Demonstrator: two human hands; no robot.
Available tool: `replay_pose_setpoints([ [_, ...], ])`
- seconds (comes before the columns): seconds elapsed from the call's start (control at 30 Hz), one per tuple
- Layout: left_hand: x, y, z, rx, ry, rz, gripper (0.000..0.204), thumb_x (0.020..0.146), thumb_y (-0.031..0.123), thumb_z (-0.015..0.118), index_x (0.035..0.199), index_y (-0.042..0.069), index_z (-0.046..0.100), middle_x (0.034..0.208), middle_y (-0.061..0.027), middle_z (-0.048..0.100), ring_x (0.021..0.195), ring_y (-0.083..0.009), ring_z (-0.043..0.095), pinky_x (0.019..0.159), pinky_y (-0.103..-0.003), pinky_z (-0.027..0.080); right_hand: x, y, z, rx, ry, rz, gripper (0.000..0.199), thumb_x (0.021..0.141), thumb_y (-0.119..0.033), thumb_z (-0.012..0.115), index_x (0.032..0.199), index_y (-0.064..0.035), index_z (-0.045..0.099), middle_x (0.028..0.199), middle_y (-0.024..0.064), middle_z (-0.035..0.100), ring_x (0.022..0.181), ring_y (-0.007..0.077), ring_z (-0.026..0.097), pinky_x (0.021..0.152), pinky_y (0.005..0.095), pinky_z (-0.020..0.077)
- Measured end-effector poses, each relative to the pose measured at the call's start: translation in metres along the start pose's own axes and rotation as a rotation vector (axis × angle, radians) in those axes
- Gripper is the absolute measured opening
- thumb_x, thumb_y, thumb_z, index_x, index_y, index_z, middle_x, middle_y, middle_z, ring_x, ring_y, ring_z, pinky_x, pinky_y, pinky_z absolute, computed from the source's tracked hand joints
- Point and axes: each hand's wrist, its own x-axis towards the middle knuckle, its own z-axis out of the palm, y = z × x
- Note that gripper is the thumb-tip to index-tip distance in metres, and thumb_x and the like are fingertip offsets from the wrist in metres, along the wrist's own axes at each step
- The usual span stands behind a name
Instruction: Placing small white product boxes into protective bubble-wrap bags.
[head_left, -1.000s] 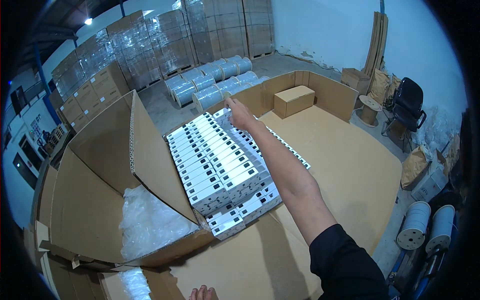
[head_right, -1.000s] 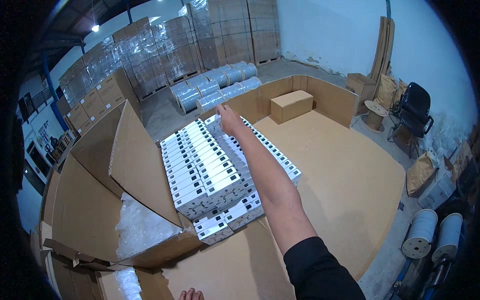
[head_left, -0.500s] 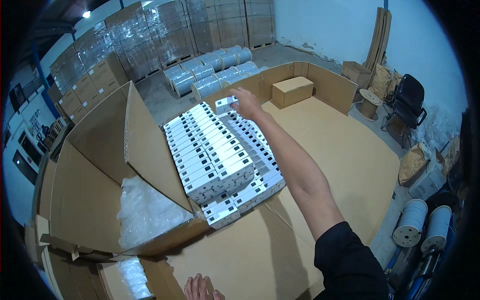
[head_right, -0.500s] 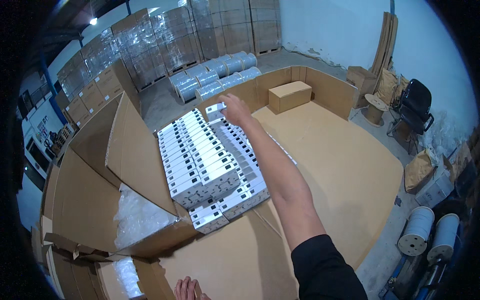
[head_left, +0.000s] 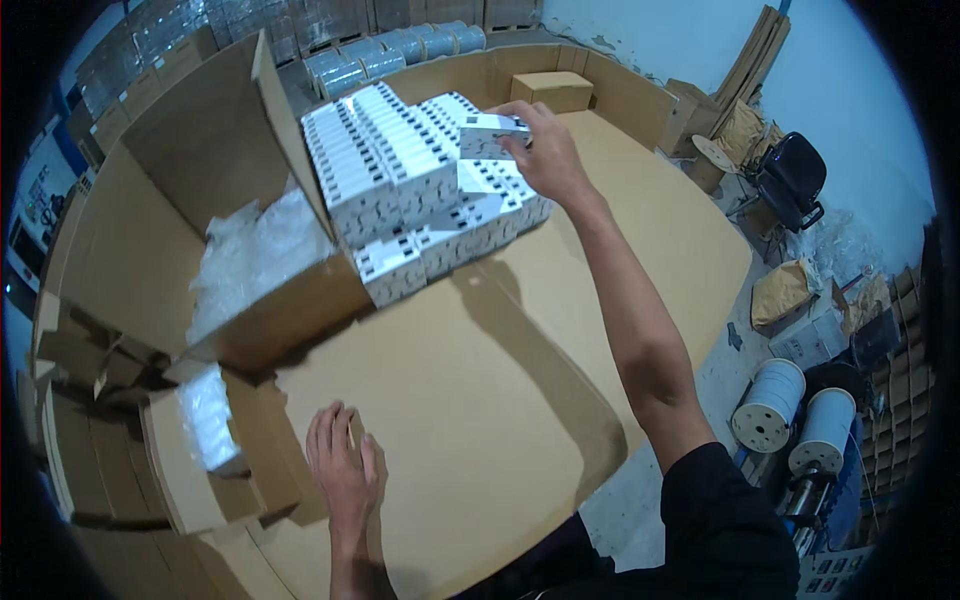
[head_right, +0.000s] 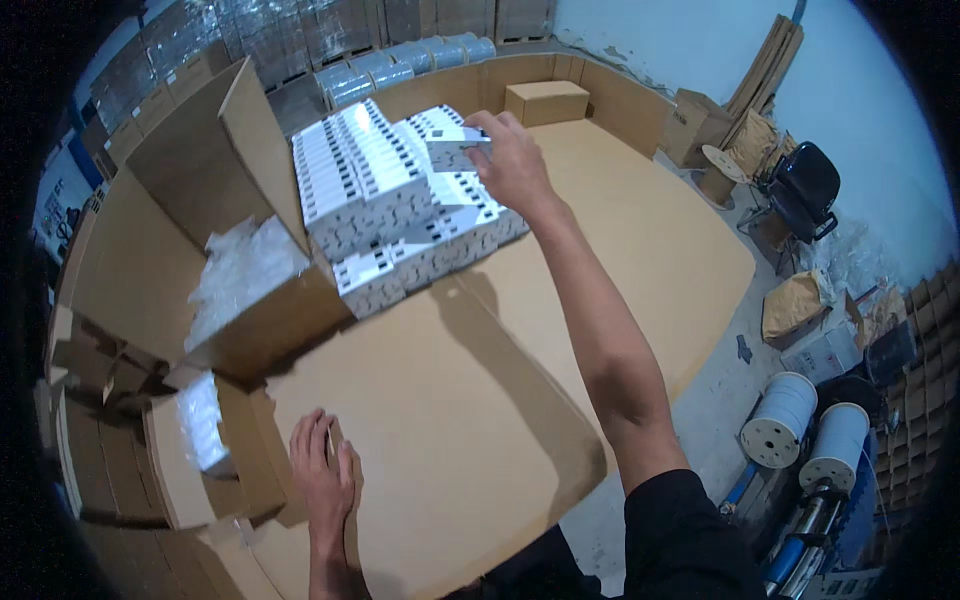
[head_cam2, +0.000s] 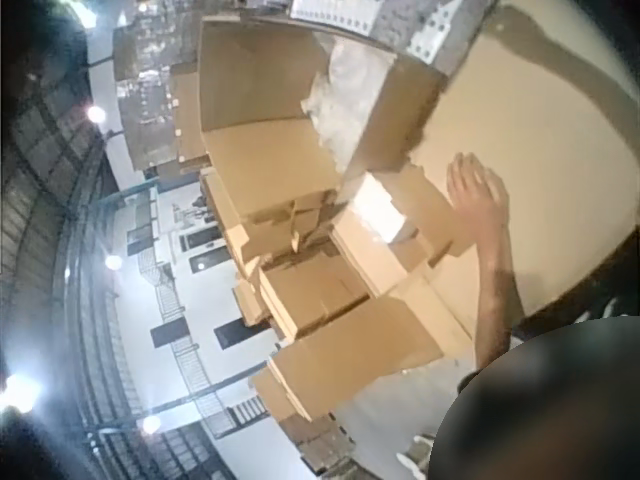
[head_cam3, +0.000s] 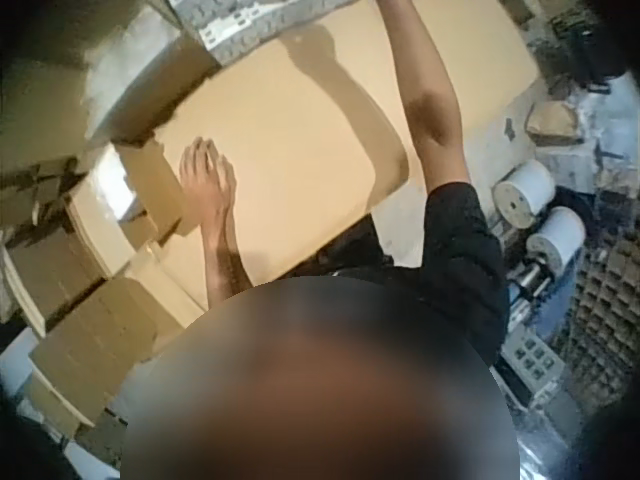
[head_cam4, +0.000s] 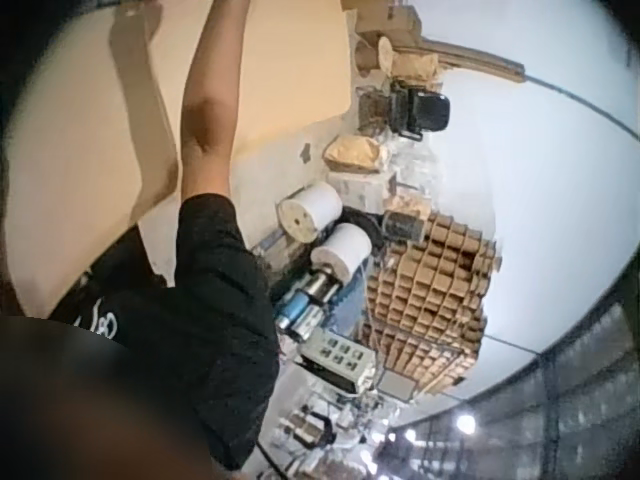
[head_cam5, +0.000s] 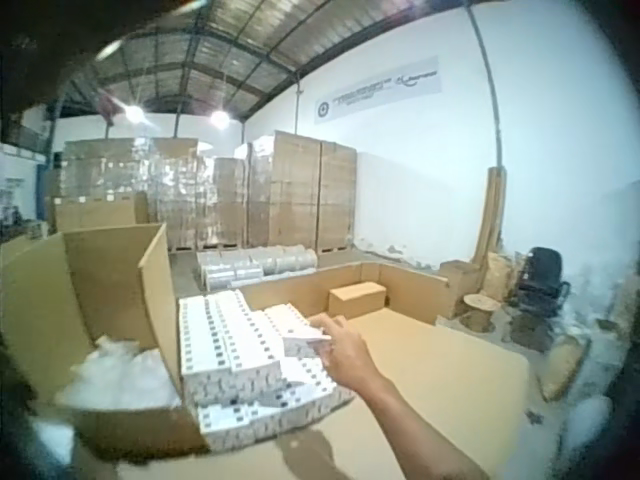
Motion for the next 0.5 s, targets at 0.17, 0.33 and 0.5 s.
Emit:
replay_pose_setpoints([
  [0.17,-0.006,0.0,-0.006,-0.18,0.054,-0.018,0.037,0.088,0.005,0.064,0.124,0.0,0.059,0.125,-0.0174,0.06,0.12,-0.0344,0.055,0.105,-0.045,0.043,-0.064,-0.049,-0.025,0.078,0.025,0.049,0.029,0.086,-0.007,0.071,0.115,-0.0078,0.065,0.106,0.0149,0.062,0.099,0.0358,0.062,0.085,0.0452,0.0507],
  [0.33,-0.012,-0.009,-0.011,-0.502,0.068,-0.217,0.034,0.093,0.01,0.062,0.127,0.003,0.059,0.114,-0.0138,0.066,0.105,-0.0247,0.063,0.095,-0.038,0.049,-0.128,-0.098,-0.005,0.18,-0.112,0.005,0.031,0.084,-0.004,0.071,0.115,-0.0082,0.065,0.106,0.0162,0.062,0.099,0.038,0.061,0.085,0.0465,0.0498],
  [0.5,-0.015,-0.017,-0.008,-0.813,0.0,-0.311,0.032,0.101,0.015,0.057,0.13,0.004,0.055,0.093,-0.0074,0.073,0.088,-0.0146,0.066,0.084,-0.031,0.052,-0.181,-0.162,0.039,0.391,-0.323,-0.012,0.032,0.083,-0.003,0.071,0.114,-0.0089,0.064,0.105,0.0172,0.061,0.099,0.0404,0.06,0.085,0.0469,0.0495],
])
